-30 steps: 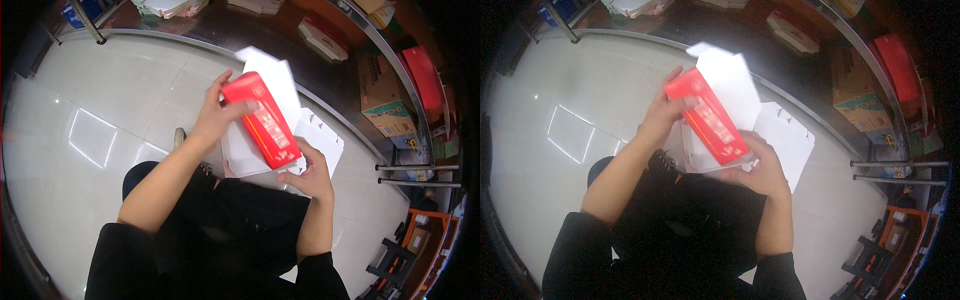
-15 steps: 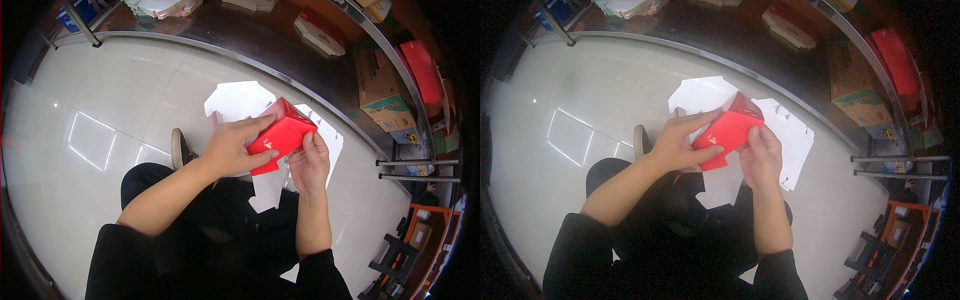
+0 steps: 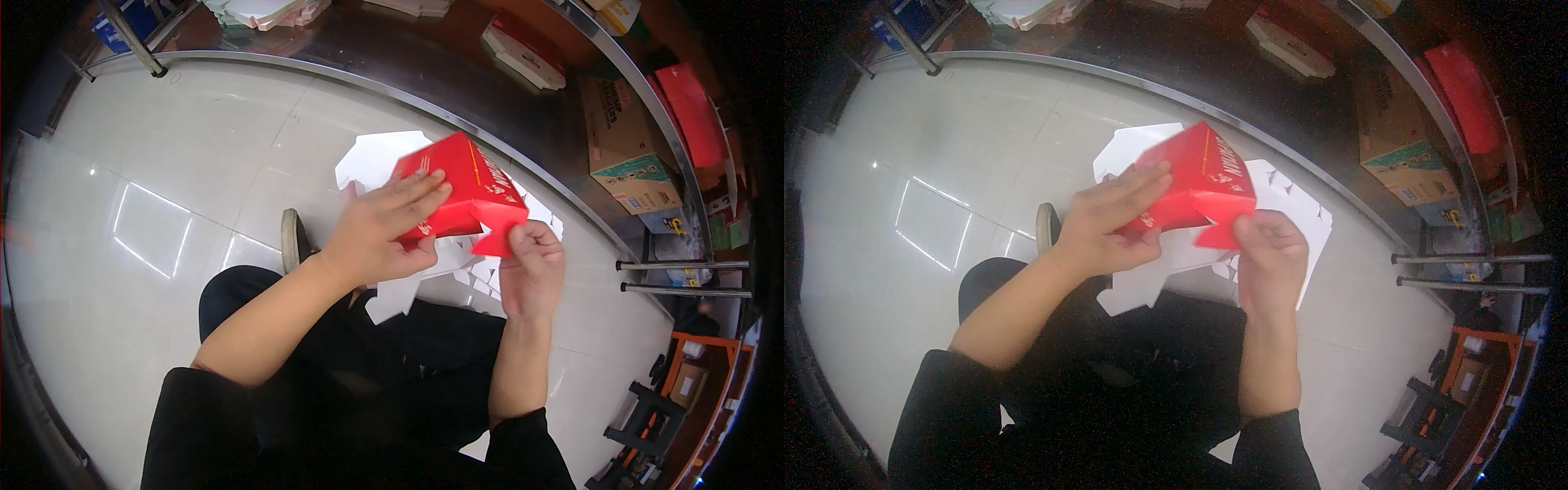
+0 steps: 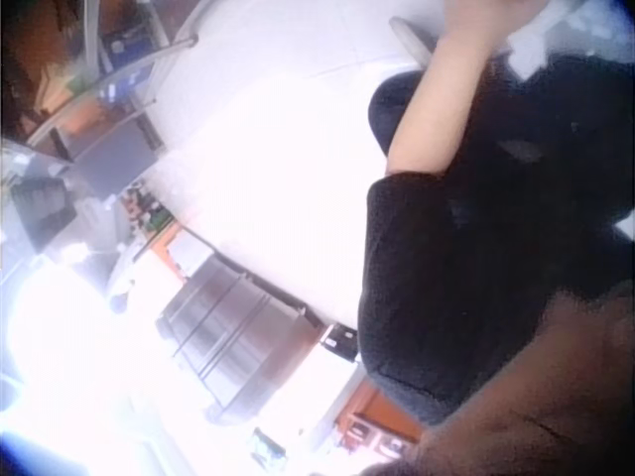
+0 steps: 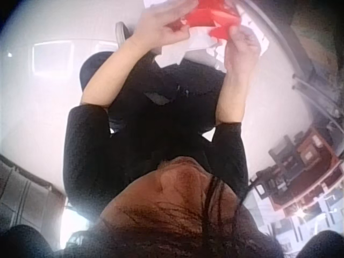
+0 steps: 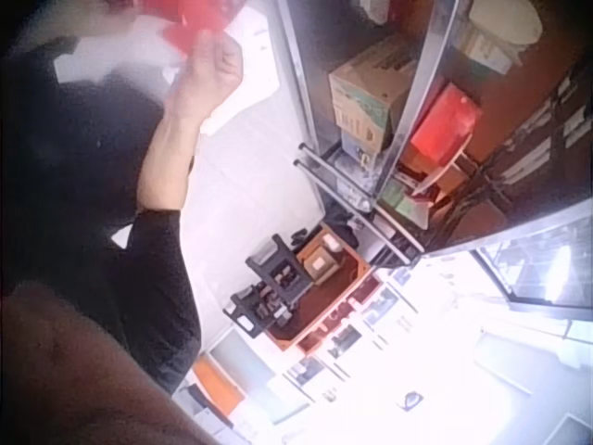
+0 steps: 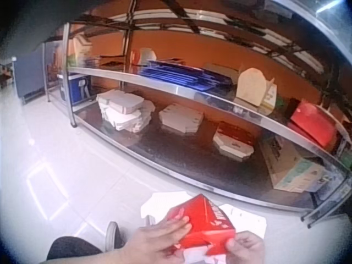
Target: The person sits on the floor and folds flat white cardboard pieces into small red and white boxes. They fold the sides and flaps of each piece, tucking tabs into slots to form the box structure, and place the finished boxes in a stack.
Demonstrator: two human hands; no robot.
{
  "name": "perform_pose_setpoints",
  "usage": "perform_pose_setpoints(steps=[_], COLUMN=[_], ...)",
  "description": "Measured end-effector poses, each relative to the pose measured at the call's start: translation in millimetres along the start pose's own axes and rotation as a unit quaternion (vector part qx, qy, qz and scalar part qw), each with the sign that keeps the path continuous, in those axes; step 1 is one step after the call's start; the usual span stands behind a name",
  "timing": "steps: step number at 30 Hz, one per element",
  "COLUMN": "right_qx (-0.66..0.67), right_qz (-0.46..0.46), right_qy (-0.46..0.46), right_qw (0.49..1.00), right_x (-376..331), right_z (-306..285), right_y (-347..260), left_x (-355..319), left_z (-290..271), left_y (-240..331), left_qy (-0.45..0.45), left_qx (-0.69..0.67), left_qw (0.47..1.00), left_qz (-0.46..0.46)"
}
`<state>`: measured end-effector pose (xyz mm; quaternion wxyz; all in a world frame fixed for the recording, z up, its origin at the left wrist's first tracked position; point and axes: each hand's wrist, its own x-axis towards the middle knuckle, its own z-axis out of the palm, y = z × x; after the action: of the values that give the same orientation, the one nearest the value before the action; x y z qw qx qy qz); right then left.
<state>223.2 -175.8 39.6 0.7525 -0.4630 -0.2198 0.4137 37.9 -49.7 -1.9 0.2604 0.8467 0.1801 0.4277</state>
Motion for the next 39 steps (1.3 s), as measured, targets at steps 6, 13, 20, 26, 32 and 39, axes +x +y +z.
perform_pose_setpoints(steps=[6, 13, 20, 26, 32, 39], right_qx=[-0.169, -0.083, -0.233, -0.353, -0.531, -0.561], right_qz=[-0.124, 0.029, -0.084, -0.043, -0.041, -0.265], right_qy=[0.003, 0.017, -0.082, -0.131, -0.22, -0.276], right_qw=[0.978, 0.996, 0.965, 0.925, 0.817, 0.734], right_x=[-4.9, -9.4, 1.0, 2.0, 0.2, 4.3], right_z=[8.6, 28.8, -2.1, 9.5, 11.0, 9.5], right_y=[31.5, 40.6, 45.1, 29.8, 26.6, 37.6], left_x=[-1.0, -8.8, 13.4, 6.2, 21.1, 18.9], left_z=[4.8, 20.9, -8.6, -0.1, -8.2, -9.0], left_y=[4.6, 21.0, 30.0, 8.8, -8.0, -14.7], left_qy=[0.046, 0.086, -0.126, -0.062, 0.163, 0.204], left_qx=[-0.092, -0.151, -0.089, -0.188, -0.397, -0.405], left_qw=[0.993, 0.974, 0.958, 0.953, 0.802, 0.775], left_qz=[-0.067, -0.147, -0.243, -0.23, -0.415, -0.44])
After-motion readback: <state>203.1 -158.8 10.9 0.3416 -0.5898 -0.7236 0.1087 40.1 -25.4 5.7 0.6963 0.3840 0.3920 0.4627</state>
